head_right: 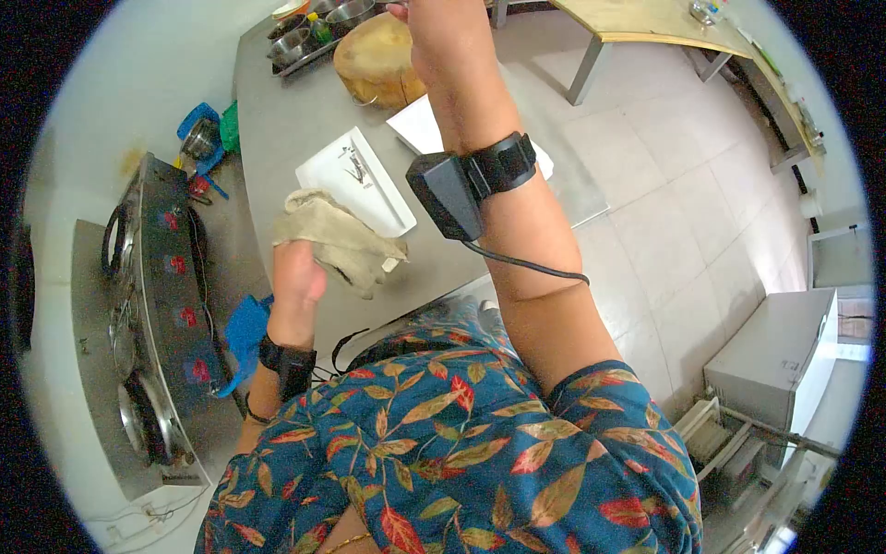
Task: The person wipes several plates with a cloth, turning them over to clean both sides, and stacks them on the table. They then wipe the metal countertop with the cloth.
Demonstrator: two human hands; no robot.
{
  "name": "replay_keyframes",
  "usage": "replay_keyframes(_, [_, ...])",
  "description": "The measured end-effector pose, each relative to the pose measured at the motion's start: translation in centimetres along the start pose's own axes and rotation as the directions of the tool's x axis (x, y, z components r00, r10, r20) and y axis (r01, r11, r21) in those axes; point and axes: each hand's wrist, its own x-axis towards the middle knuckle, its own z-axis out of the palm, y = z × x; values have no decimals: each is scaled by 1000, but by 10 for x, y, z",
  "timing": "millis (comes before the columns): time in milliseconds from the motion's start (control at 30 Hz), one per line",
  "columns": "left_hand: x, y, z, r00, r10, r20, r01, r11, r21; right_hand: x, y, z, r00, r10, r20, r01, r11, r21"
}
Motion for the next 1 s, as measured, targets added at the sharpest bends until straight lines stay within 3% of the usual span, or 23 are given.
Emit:
replay_keyframes(133, [-5, 1, 2, 999, 12, 53, -13, 1000, 8, -3, -22, 14, 998, -22, -66, 26, 998, 65])
replay_keyframes(233, [-10, 3, -1, 997, 25, 78, -27, 999, 21, -7, -27, 16, 997, -71, 30, 62, 970, 236])
replay_keyframes(433, [-17, 0, 8, 994, 30, 103, -36, 998, 50, -9, -34, -5, 999, 32, 24, -39, 880, 474])
replay_keyframes(633, [-19, -6, 21, 994, -13, 108, 6, 997, 71, -11, -40, -29, 997, 54, -50, -19, 843, 538])
replay_keyframes(833, [-19, -18, 35, 990, -47, 133, 31, 992, 121, 1, -49, -72, 978, 199, -65, -96, 703, 705])
replay_keyframes(1000, [-18, -23, 47, 981, -26, 190, 2, 992, 125, 4, -48, -100, 958, 228, -175, -16, 650, 760])
